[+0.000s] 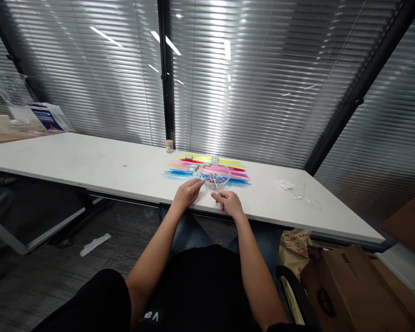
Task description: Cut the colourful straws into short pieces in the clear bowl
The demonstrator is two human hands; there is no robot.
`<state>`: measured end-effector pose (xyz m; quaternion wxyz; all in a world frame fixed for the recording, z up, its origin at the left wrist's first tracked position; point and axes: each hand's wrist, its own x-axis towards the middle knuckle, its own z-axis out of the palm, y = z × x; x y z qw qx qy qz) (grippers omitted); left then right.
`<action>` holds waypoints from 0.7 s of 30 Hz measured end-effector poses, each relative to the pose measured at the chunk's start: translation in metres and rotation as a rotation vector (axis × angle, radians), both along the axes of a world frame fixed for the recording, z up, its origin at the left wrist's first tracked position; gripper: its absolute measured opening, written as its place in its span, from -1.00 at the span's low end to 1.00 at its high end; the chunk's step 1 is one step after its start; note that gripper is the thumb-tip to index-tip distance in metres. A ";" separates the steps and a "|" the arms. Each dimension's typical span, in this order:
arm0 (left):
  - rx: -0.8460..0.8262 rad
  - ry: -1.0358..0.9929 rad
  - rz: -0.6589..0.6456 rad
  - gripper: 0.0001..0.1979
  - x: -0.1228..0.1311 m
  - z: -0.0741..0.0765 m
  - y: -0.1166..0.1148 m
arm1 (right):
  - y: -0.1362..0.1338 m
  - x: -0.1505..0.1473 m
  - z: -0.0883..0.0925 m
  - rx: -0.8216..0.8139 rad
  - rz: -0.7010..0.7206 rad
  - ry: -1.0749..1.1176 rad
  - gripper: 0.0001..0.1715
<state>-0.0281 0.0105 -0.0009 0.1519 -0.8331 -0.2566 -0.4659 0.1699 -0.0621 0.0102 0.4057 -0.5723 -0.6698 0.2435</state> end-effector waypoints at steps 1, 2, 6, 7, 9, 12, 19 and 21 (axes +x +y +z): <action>-0.001 -0.001 0.002 -0.67 0.000 0.000 0.000 | 0.000 0.000 0.000 0.000 0.000 0.002 -0.35; -0.003 -0.001 0.003 -0.67 0.000 0.000 0.000 | 0.000 0.000 0.000 0.000 0.001 0.002 -0.35; 0.019 0.000 -0.008 -0.67 0.000 -0.001 0.002 | 0.000 0.000 0.000 -0.008 0.000 0.002 -0.36; 0.028 -0.002 -0.011 -0.68 0.000 -0.002 0.002 | 0.000 0.000 0.000 -0.006 0.000 0.002 -0.36; 0.042 -0.004 -0.011 -0.68 0.000 -0.002 0.002 | 0.001 0.000 0.000 -0.001 0.002 0.002 -0.35; 0.047 0.000 -0.002 -0.69 0.000 -0.001 0.002 | 0.002 0.001 -0.001 -0.002 0.005 0.009 -0.34; 0.053 -0.011 0.044 -0.74 0.001 0.001 -0.001 | 0.004 0.001 -0.004 0.017 0.008 0.054 -0.35; 0.038 -0.021 0.047 -0.75 0.002 0.001 0.000 | 0.004 0.001 -0.004 0.025 0.007 0.055 -0.35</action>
